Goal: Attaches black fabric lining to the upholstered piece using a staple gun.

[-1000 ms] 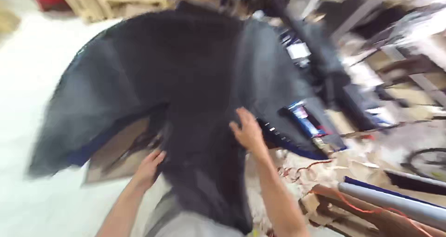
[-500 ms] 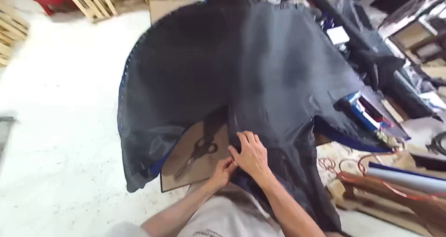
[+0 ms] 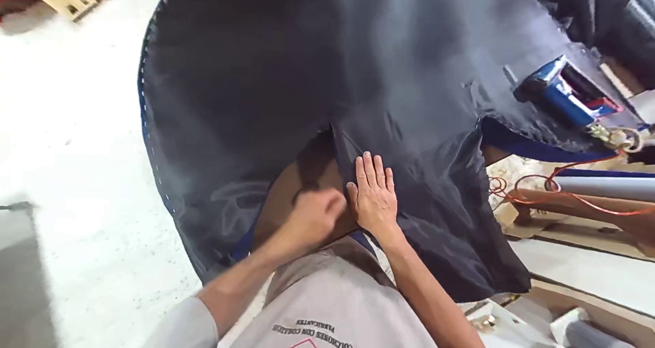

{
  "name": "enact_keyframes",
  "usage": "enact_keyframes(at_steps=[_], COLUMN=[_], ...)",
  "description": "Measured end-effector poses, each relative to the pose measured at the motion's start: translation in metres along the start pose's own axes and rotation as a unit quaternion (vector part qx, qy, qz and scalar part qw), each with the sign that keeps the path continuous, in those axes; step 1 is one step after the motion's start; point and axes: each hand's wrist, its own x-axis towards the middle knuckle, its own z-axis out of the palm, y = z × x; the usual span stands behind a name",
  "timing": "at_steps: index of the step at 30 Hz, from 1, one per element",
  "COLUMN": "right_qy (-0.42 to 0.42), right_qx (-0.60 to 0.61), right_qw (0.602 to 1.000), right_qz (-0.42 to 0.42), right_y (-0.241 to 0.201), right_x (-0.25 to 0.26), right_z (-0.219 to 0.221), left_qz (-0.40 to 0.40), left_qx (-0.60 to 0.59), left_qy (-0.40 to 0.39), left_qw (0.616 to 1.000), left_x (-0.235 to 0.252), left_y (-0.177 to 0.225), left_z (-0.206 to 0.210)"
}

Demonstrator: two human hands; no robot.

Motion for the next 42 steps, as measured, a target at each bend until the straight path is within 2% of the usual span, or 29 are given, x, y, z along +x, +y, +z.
enact_keyframes(at_steps=[2,3,5,8,10,12,17,21,25,28,33,42], right_qy=[0.001,0.005,0.013,0.013,0.014,0.006,0.036,0.081,0.143,0.153,0.145,0.167], right_qx=[0.001,0.004,0.014,0.023,0.04,0.055,0.056,0.039,0.038,0.034,0.021,0.041], right_qw=[1.0,1.0,1.0,0.998,0.997,0.995,0.993,0.99,0.982,0.981,0.98,0.973], right_qz=[0.009,0.013,0.024,0.049,0.067,0.079,0.094,0.107,0.113,0.117,0.132,0.155], right_y=[-0.004,-0.007,-0.012,-0.017,-0.02,-0.022,-0.023,-0.026,-0.027,-0.031,-0.034,-0.033], right_x=[-0.003,-0.002,-0.004,-0.004,-0.004,0.001,0.046,0.074,0.073,0.07,0.075,0.081], right_z=[0.0,0.001,0.002,0.001,0.0,-0.01,-0.045,-0.029,-0.011,-0.009,-0.013,-0.008], left_qz=[0.142,0.227,0.347,0.419,0.426,0.431,0.387,0.366,0.394,0.432,0.444,0.459], left_qx=[0.135,0.181,0.257,0.314,0.32,0.298,0.193,0.146,0.185,0.218,0.238,0.201], left_qy=[0.108,0.121,0.05,-0.067,-0.098,-0.094,-0.054,-0.083,-0.122,-0.105,-0.096,0.007], left_qw=[0.975,0.949,0.9,0.85,0.841,0.846,0.9,0.915,0.892,0.869,0.859,0.865], left_x=[0.03,0.055,0.103,0.15,0.165,0.175,0.198,0.214,0.213,0.216,0.22,0.212], left_y=[-0.003,-0.01,-0.024,-0.042,-0.045,-0.049,-0.05,-0.052,-0.053,-0.056,-0.054,-0.066], left_z=[-0.037,-0.05,-0.061,-0.075,-0.093,-0.108,-0.126,-0.135,-0.136,-0.13,-0.124,-0.113])
